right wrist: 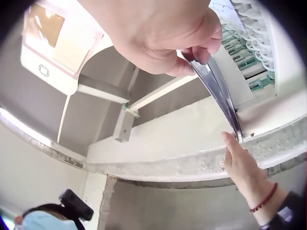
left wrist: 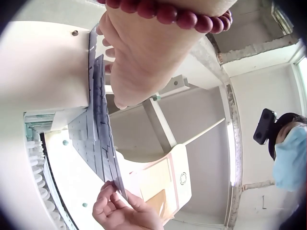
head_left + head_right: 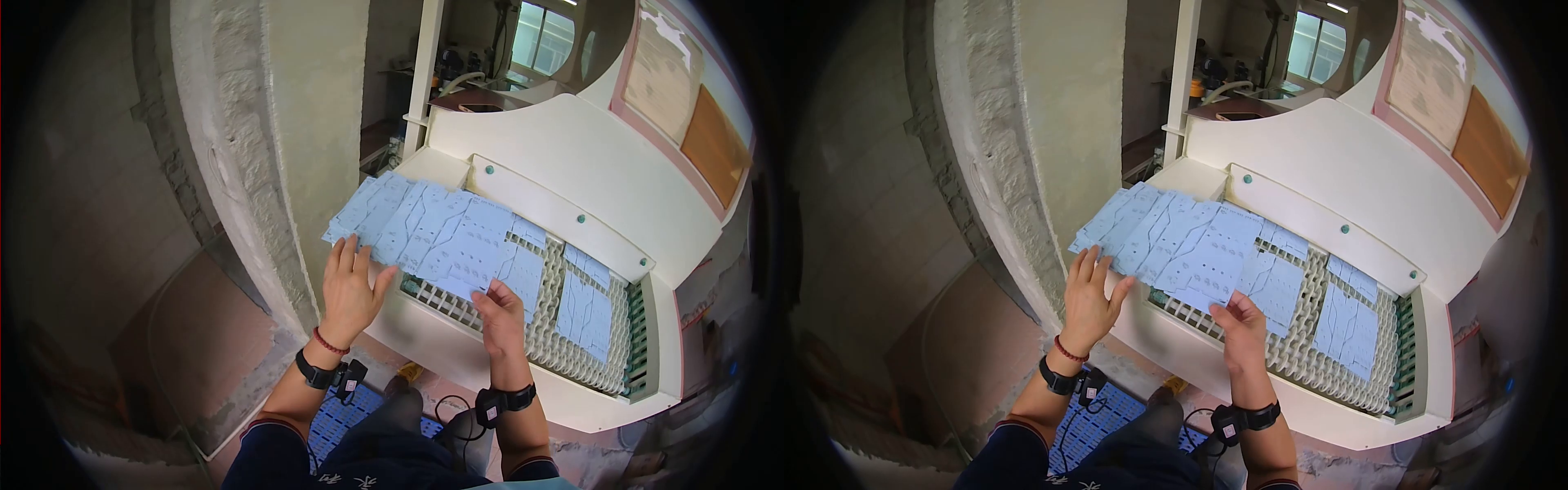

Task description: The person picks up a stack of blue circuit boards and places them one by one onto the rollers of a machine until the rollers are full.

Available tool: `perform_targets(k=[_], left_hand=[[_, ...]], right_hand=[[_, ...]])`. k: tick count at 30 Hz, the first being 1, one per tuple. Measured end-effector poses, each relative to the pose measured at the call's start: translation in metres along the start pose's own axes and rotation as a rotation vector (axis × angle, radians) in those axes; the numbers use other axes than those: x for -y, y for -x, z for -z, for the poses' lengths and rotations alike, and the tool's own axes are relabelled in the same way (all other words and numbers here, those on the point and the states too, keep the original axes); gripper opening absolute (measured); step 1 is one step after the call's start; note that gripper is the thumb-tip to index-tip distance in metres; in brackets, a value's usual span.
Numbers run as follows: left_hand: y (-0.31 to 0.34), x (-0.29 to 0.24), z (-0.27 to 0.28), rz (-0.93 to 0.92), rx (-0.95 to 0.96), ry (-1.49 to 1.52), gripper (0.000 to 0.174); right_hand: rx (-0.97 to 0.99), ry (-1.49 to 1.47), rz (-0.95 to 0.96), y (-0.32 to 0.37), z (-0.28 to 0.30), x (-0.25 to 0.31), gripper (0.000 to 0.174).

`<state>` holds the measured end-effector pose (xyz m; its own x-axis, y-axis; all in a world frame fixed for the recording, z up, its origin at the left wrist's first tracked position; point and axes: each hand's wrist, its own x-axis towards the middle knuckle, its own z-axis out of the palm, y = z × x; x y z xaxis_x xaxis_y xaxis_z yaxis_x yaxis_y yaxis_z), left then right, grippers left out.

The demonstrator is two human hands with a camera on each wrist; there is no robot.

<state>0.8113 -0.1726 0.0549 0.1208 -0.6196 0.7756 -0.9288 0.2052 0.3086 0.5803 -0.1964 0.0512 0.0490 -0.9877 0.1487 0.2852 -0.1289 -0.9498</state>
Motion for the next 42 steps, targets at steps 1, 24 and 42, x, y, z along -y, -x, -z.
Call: perform_targets(k=[1,24,42], left_hand=[[0.002,-0.001,0.001,0.001,0.000,0.024,0.047],[0.104,-0.067,-0.024,0.730,1.297,1.964,0.048],[0.118,-0.041,-0.041,1.118,0.911,1.707,0.031]], right_hand=[[-0.003,-0.002,-0.001,0.002,0.003,0.000,0.028],[-0.248,-0.426,-0.079,0.168,0.146,-0.004,0.036],[-0.357,-0.317,-0.228,0.172,0.167,-0.034,0.020]])
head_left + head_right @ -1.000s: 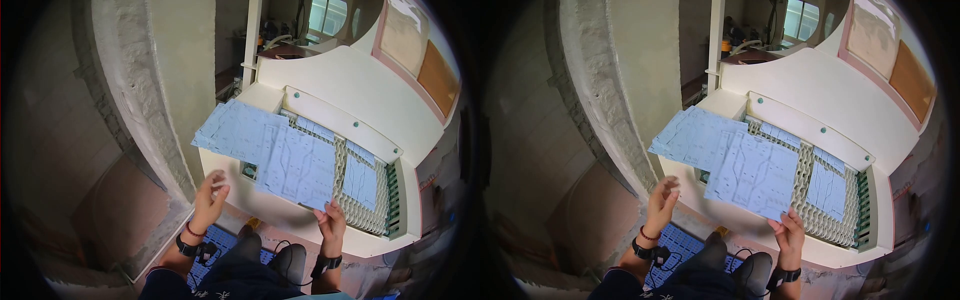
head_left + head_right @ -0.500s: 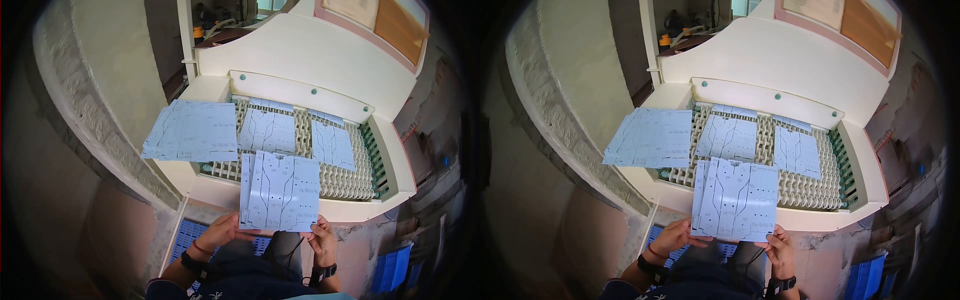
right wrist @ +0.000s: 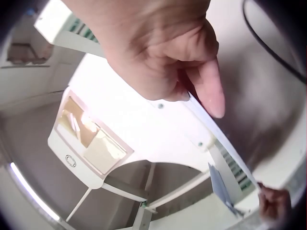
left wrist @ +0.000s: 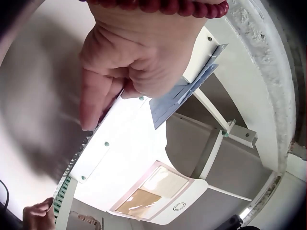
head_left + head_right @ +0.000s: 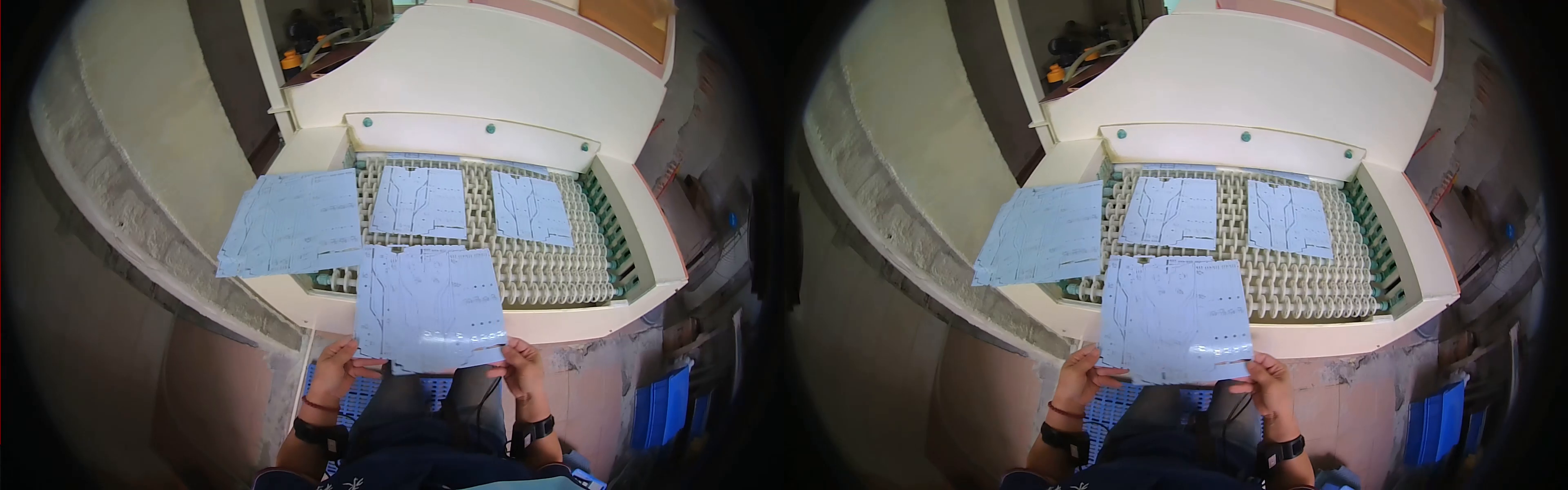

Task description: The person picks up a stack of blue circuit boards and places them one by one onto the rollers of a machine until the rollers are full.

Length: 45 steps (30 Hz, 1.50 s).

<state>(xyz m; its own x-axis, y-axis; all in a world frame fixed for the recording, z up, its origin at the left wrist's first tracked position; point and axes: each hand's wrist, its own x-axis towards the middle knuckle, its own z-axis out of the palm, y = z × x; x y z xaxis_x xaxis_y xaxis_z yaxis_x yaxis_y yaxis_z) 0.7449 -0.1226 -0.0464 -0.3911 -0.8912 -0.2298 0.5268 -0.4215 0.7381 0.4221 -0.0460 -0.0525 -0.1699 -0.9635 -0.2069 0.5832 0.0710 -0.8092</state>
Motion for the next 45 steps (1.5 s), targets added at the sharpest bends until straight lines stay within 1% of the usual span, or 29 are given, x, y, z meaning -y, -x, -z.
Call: perform_targets(k=[2,4,6,7,8,11,15,17,19,20,22,24,26,29,31,32,33,34,35,36,37,38,40,41,42,43,44,45], left_hand=[[-0.004,-0.007,-0.003,-0.010,-0.011,-0.025,0.030],[-0.008,-0.012,0.001,-0.029,-0.015,-0.059,0.030],[-0.012,-0.014,0.006,-0.021,-0.010,-0.041,0.030],[-0.013,-0.016,0.007,-0.025,-0.023,-0.056,0.030],[-0.015,-0.018,0.006,-0.030,-0.035,-0.072,0.030],[-0.022,-0.023,-0.001,-0.062,-0.063,-0.116,0.035],[-0.033,-0.025,0.000,-0.051,-0.043,-0.089,0.035],[-0.036,-0.028,-0.004,-0.050,-0.057,-0.105,0.035],[-0.036,-0.027,-0.006,-0.057,-0.058,-0.093,0.036],[-0.037,-0.027,-0.006,-0.061,-0.059,-0.076,0.036],[-0.035,-0.027,-0.005,-0.057,-0.057,-0.074,0.037],[-0.034,-0.026,-0.002,-0.048,-0.054,-0.071,0.039],[-0.032,-0.025,0.001,-0.043,-0.095,-0.107,0.040],[-0.030,-0.021,0.010,-0.048,-0.112,-0.078,0.038],[-0.024,-0.015,0.019,-0.050,-0.136,-0.067,0.038],[-0.022,-0.014,0.023,-0.054,-0.149,-0.062,0.037],[-0.019,-0.015,0.026,-0.088,-0.186,-0.050,0.037],[-0.017,-0.017,0.027,-0.089,-0.179,-0.047,0.036],[-0.013,-0.020,0.029,-0.089,-0.171,-0.045,0.035],[-0.010,-0.022,0.031,-0.119,-0.205,-0.035,0.035],[-0.008,-0.025,0.034,-0.181,-0.242,-0.038,0.032],[-0.005,-0.028,0.038,-0.238,-0.273,-0.043,0.030],[0.003,-0.036,0.046,-0.260,-0.274,-0.034,0.029],[-0.002,-0.048,0.044,-0.430,-0.451,-0.106,0.028],[-0.002,-0.055,0.043,-0.583,-0.632,-0.175,0.027],[0.002,-0.062,0.052,-0.678,-0.608,-0.207,0.031],[0.004,-0.070,0.058,-0.685,-0.612,-0.201,0.031],[0.004,-0.080,0.063,-0.835,-0.701,-0.384,0.034]], right_hand=[[-0.061,0.016,0.049,0.005,0.018,0.014,0.021],[-0.148,0.068,0.159,0.014,0.040,0.032,0.022],[-0.270,0.130,0.266,0.023,0.075,0.043,0.023],[-0.319,0.145,0.285,0.028,0.093,0.050,0.021],[-0.394,0.124,0.311,0.033,0.097,0.059,0.018],[-0.419,0.120,0.367,0.037,0.133,0.073,0.018],[-0.409,0.136,0.377,0.027,0.138,0.083,0.021],[-0.397,0.126,0.375,0.019,0.131,0.086,0.022],[-0.456,0.088,0.373,0.014,0.116,0.086,0.023],[-0.452,0.085,0.371,0.012,0.117,0.085,0.023],[-0.555,0.058,0.367,0.009,0.122,0.080,0.025],[-0.579,0.057,0.357,0.013,0.125,0.079,0.025],[-0.608,0.059,0.349,0.020,0.128,0.079,0.025],[-0.618,0.022,0.359,0.029,0.139,0.080,0.023],[-0.537,-0.029,0.454,0.039,0.160,0.076,0.021],[-0.611,-0.009,0.505,0.040,0.166,0.076,0.021],[-0.633,-0.025,0.560,0.041,0.177,0.075,0.022],[-0.630,-0.010,0.602,0.044,0.181,0.078,0.021],[-0.635,0.009,0.622,0.046,0.173,0.084,0.022],[-0.666,-0.016,0.633,0.047,0.164,0.090,0.019],[-0.617,0.001,0.657,0.046,0.159,0.093,0.018],[-0.575,0.015,0.679,0.046,0.138,0.096,0.017],[-0.493,0.082,0.711,0.042,0.110,0.099,0.017],[-0.470,0.074,0.716,0.030,0.097,0.097,0.017],[-0.402,0.109,0.685,0.026,0.082,0.097,0.017],[-0.335,0.145,0.655,0.023,0.067,0.096,0.017],[-0.274,0.151,0.625,0.017,0.049,0.091,0.017],[-0.208,0.199,0.561,0.011,0.034,0.087,0.017]])
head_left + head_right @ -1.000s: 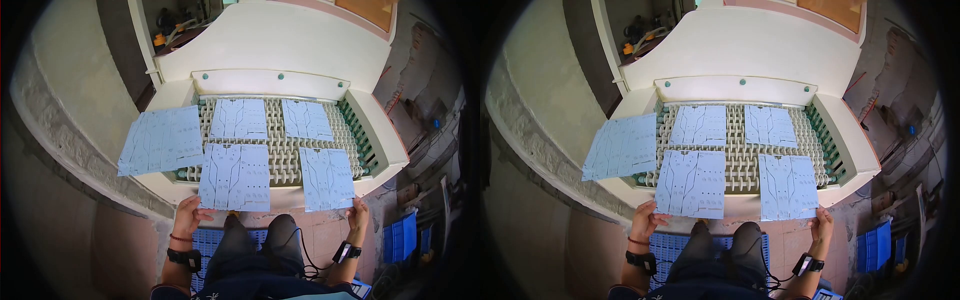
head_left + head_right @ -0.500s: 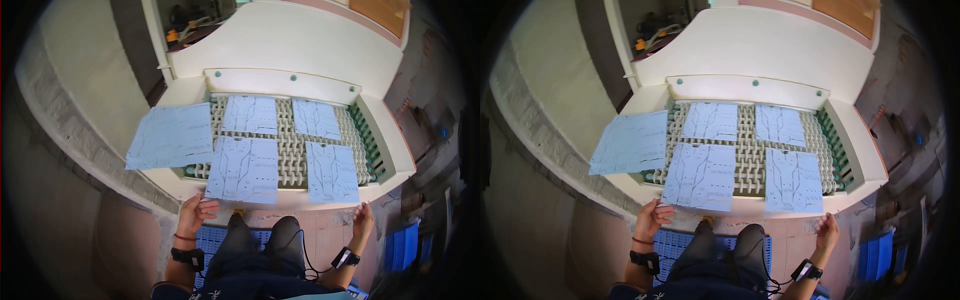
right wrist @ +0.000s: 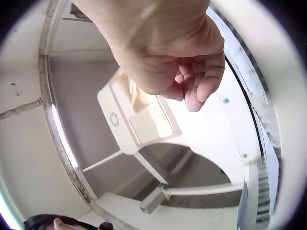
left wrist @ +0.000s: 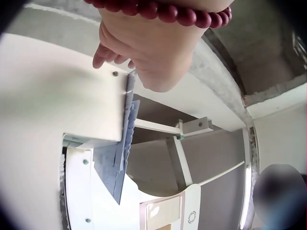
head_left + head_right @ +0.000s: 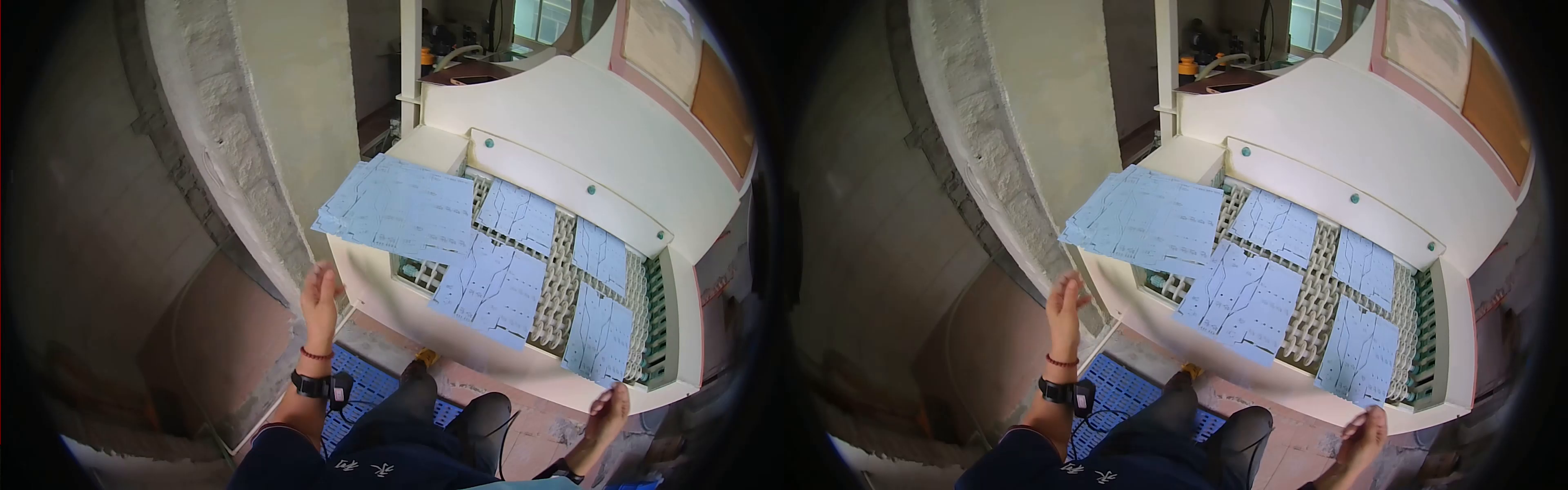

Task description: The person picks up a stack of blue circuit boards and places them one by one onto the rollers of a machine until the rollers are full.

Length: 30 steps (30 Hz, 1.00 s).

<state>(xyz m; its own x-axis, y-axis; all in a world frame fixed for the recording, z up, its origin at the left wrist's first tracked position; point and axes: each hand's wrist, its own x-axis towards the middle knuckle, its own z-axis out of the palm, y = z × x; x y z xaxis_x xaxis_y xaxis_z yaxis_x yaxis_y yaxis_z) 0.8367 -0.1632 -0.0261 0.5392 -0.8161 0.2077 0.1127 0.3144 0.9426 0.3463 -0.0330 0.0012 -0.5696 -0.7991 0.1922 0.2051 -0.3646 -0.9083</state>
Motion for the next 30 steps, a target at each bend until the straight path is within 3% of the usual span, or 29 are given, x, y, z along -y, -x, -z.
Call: perform_targets(k=[1,8,10,14,16,20,30], left_hand=[[-0.009,-0.006,0.002,-0.193,-0.054,-0.149,0.036],[-0.061,-0.058,-0.004,-0.529,-0.067,-0.706,0.046],[-0.076,-0.061,-0.007,-0.661,-0.068,-1.020,0.049],[-0.087,-0.067,-0.017,-0.609,0.022,-1.078,0.050],[-0.085,-0.073,-0.021,-0.467,0.111,-1.120,0.050],[-0.082,-0.076,-0.025,-0.387,0.047,-1.166,0.049],[-0.077,-0.064,-0.024,-0.633,0.015,-1.221,0.050]], right_hand=[[0.082,0.033,-0.052,-0.001,-0.016,-0.003,0.017],[0.510,0.126,-0.404,-0.014,-0.146,-0.026,0.020],[0.584,0.122,-0.445,-0.025,-0.178,-0.034,0.022],[0.674,0.125,-0.484,-0.035,-0.238,-0.045,0.027],[0.705,0.141,-0.489,-0.037,-0.261,-0.049,0.029],[0.747,0.177,-0.541,-0.040,-0.290,-0.065,0.031],[0.719,0.128,-0.493,-0.036,-0.311,-0.077,0.028]])
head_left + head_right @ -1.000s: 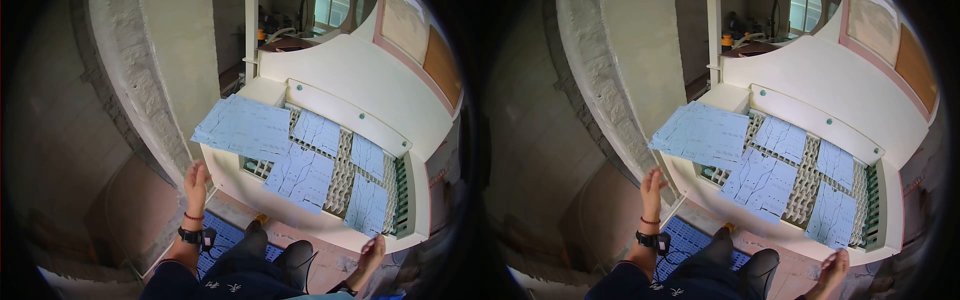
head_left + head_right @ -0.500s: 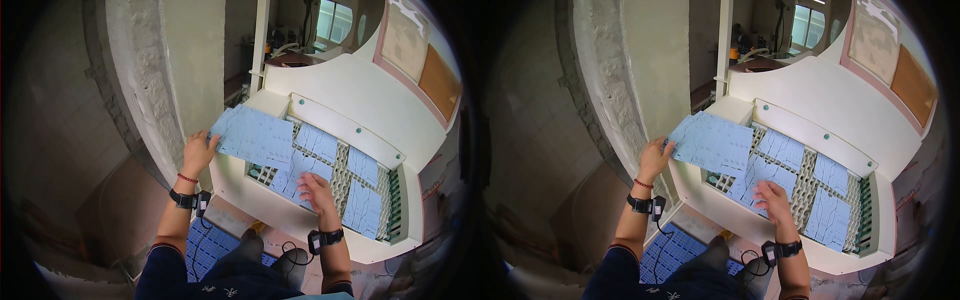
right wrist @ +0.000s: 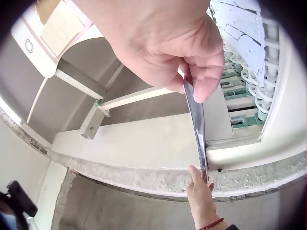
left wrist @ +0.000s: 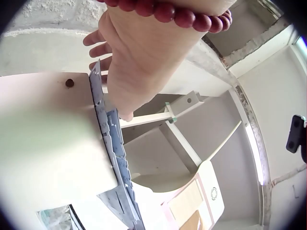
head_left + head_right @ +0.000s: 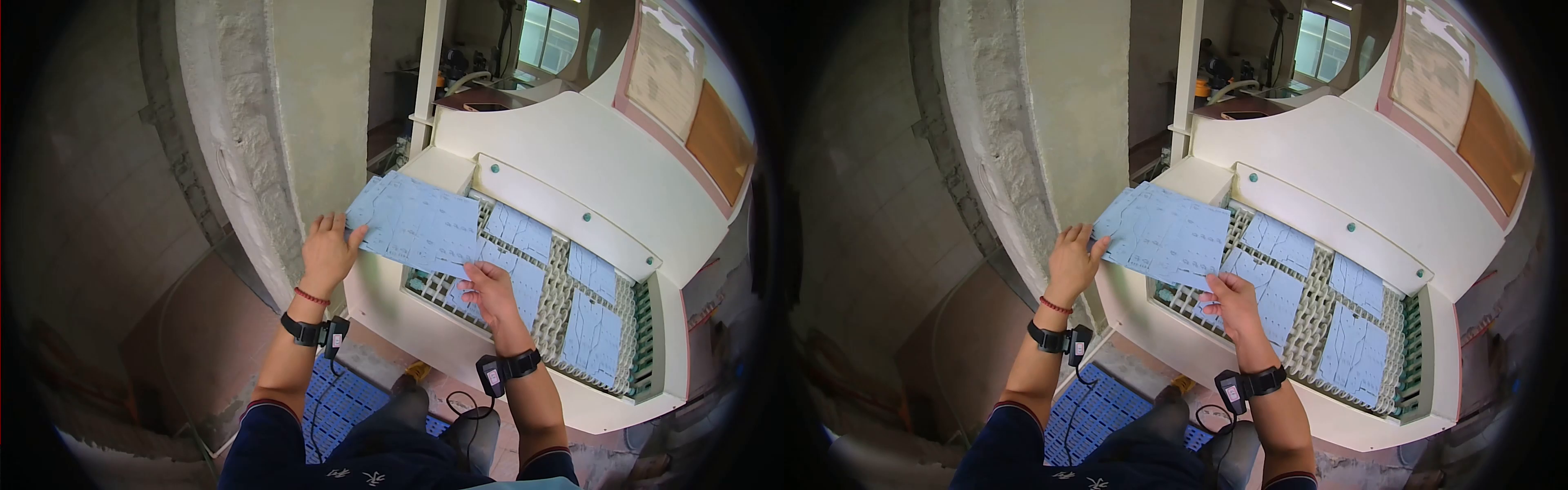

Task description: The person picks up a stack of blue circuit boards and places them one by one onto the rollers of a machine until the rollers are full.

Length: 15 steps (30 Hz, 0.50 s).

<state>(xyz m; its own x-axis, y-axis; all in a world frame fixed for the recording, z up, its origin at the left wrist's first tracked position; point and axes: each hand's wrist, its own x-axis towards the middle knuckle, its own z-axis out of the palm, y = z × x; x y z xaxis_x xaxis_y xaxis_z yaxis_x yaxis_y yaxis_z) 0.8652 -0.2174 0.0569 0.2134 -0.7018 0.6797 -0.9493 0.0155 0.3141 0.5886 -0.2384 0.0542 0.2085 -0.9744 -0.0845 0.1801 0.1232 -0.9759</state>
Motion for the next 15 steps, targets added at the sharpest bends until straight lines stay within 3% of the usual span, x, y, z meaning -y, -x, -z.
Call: perform_targets(k=[8,10,15], left_hand=[[0.006,-0.004,0.012,-0.035,-0.007,-0.032,0.047],[0.008,-0.005,0.013,-0.125,-0.105,-0.025,0.052],[0.023,-0.010,0.023,-0.095,-0.069,0.006,0.047]], right_hand=[[-0.020,-0.010,-0.002,0.000,0.001,-0.003,0.025],[-0.017,-0.019,0.003,0.004,0.001,-0.002,0.025],[-0.043,-0.066,-0.002,0.015,0.011,-0.004,0.023]])
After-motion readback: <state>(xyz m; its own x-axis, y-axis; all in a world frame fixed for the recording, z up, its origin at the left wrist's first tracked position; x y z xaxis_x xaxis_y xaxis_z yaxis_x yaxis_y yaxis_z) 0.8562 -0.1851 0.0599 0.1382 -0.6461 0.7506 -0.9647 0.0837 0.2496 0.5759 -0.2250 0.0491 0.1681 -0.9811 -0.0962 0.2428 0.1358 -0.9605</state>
